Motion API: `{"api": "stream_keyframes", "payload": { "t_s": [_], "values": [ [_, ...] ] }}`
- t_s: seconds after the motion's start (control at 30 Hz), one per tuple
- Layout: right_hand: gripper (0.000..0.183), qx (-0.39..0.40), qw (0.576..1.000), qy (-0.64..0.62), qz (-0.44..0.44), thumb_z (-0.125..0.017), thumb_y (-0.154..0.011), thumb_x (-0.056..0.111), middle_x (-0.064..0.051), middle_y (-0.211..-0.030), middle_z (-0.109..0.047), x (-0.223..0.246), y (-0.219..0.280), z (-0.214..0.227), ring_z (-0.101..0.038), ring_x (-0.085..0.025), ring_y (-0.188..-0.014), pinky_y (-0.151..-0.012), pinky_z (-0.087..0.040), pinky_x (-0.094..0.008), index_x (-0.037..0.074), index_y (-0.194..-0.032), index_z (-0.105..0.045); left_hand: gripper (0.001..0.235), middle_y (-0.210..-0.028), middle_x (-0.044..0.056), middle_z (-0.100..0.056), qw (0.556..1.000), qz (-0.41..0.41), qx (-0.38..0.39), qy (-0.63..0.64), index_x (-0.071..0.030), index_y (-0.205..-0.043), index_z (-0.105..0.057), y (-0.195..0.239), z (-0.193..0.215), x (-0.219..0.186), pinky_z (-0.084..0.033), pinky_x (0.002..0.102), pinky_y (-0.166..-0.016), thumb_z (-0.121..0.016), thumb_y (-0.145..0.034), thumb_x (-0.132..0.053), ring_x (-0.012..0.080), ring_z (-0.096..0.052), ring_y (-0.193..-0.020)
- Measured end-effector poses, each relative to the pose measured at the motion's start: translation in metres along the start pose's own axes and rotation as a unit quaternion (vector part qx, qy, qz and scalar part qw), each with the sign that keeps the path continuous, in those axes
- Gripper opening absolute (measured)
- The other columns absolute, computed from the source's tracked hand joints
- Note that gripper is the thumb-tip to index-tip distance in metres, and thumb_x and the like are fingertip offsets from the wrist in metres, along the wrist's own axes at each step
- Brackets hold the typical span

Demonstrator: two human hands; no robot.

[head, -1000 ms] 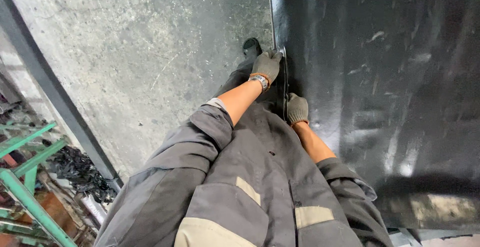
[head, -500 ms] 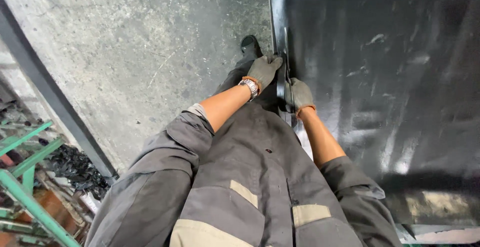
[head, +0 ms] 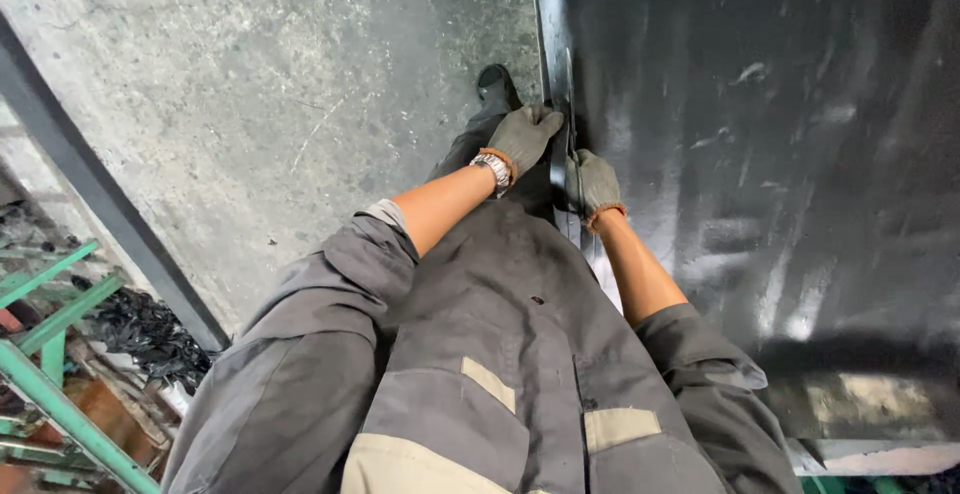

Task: Cutting the edges of a large rubber sheet using scissors in a workshop environment.

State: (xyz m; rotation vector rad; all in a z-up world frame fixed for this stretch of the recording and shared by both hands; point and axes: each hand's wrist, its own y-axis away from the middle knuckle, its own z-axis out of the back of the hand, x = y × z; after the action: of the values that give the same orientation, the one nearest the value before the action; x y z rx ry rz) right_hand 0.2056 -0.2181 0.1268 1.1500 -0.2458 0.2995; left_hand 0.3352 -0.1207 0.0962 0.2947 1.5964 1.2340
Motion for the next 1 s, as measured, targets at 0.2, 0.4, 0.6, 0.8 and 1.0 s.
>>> {"api": "stream_keyframes", "payload": {
  "t_s": [0.2,0.4,0.6,0.8,1.0],
  "values": [
    [0.044,-0.051,0.993,0.058,0.093,-0.061,-0.089,0.042,-0.027,-0.096,-0.072,-0.049,-0.035,-0.027,-0.068,-0.047,-0.094,-0.079,-0.053,-0.051,0.002,-0.104,-0.071,0.045,-0.095,0.016,-0.077,0.993,0.008,-0.119,-0.007,-0.004,-0.107,-0.073,-0.017,0.005,-0.044,-0.054,0.042,-0.082,-0.058,-0.096,-0.045,0.0318,-0.074,-0.09],
    [0.047,-0.08,0.993,0.038,0.083,-0.064,-0.089,0.047,-0.025,-0.089,-0.071,-0.043,-0.035,-0.033,-0.07,-0.045,-0.087,-0.074,-0.054,-0.049,0.002,-0.096,-0.073,0.04,-0.096,0.018,-0.075,0.981,-0.034,-0.189,-0.024,-0.006,-0.105,-0.075,-0.06,-0.006,-0.01,-0.054,0.042,-0.081,-0.062,-0.096,-0.043,0.035,-0.071,-0.093],
    [0.048,-0.112,0.974,0.127,0.148,-0.062,-0.094,0.049,-0.023,-0.089,-0.072,-0.084,-0.071,-0.054,-0.071,-0.043,-0.085,-0.071,-0.055,-0.049,0.003,-0.093,-0.075,0.038,-0.088,0.012,-0.079,0.987,0.011,-0.158,0.026,-0.007,-0.104,-0.075,-0.055,0.003,-0.019,-0.056,0.04,-0.076,-0.064,-0.092,-0.041,0.0258,-0.076,-0.081],
    [0.056,-0.069,0.989,0.093,0.087,-0.056,-0.098,0.056,-0.027,-0.093,-0.072,-0.049,-0.041,-0.033,-0.068,-0.046,-0.092,-0.076,-0.053,-0.051,0.003,-0.097,-0.074,0.038,-0.079,0.01,-0.074,0.988,0.086,-0.1,0.077,-0.004,-0.103,-0.074,-0.027,0.02,-0.054,-0.054,0.04,-0.058,-0.066,-0.094,-0.04,0.0257,-0.069,-0.065],
    [0.051,0.027,0.999,-0.023,0.04,-0.047,-0.096,0.048,-0.027,-0.1,-0.072,0.014,-0.027,0.014,-0.074,-0.044,-0.094,-0.08,-0.058,-0.051,0.002,-0.107,-0.067,0.036,-0.075,0.009,-0.072,0.993,0.034,-0.073,0.087,-0.004,-0.105,-0.072,-0.037,0.016,-0.037,-0.053,0.038,-0.056,-0.066,-0.096,-0.039,0.0184,-0.064,-0.062]
  ]
}}
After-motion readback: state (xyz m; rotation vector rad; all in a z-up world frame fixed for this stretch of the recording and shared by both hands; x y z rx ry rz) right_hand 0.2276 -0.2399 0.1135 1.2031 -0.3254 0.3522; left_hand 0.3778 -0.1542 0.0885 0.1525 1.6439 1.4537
